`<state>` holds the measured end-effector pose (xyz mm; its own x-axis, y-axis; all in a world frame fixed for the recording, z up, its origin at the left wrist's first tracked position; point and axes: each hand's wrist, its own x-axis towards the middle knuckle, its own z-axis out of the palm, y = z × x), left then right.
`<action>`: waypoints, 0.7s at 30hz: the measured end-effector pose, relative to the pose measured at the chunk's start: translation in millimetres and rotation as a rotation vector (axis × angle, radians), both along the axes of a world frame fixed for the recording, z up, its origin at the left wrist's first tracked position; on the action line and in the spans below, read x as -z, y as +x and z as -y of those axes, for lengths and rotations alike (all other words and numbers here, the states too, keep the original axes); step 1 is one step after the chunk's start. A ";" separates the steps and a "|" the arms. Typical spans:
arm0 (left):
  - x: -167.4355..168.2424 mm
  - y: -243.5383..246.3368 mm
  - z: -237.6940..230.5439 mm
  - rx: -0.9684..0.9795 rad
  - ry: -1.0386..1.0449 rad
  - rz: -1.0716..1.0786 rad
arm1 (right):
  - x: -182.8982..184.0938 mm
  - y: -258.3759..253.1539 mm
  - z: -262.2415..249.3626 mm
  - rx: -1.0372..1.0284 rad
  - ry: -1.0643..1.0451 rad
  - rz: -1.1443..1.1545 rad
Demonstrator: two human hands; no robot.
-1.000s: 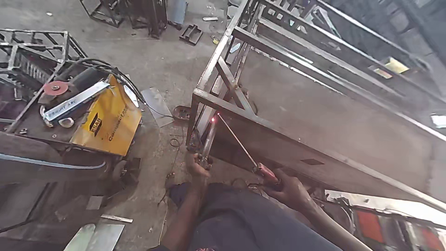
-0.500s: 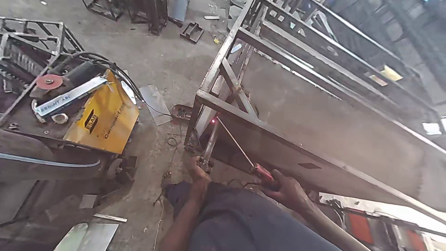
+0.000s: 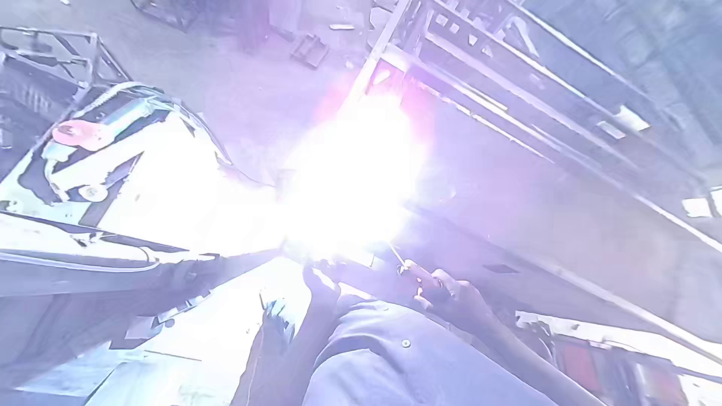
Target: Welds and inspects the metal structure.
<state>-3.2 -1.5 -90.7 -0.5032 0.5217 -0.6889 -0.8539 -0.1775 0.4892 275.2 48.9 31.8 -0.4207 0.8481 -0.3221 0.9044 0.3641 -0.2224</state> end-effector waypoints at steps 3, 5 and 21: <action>10.1 1.2 -0.6 -0.025 0.041 -0.005 | 0.6 0.0 0.6 0.018 0.003 -0.006; 5.2 -0.1 0.0 -0.015 0.056 -0.035 | 0.4 -0.3 1.8 0.013 0.018 -0.014; -2.1 -4.1 -0.3 -0.022 0.027 -0.071 | -6.9 -17.8 7.7 0.077 -0.044 0.095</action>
<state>-7.3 -1.2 -88.6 -0.5622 0.5277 -0.6367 -0.8127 -0.2100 0.5435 257.4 41.2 38.7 -0.3205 0.8611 -0.3946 0.9471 0.2845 -0.1483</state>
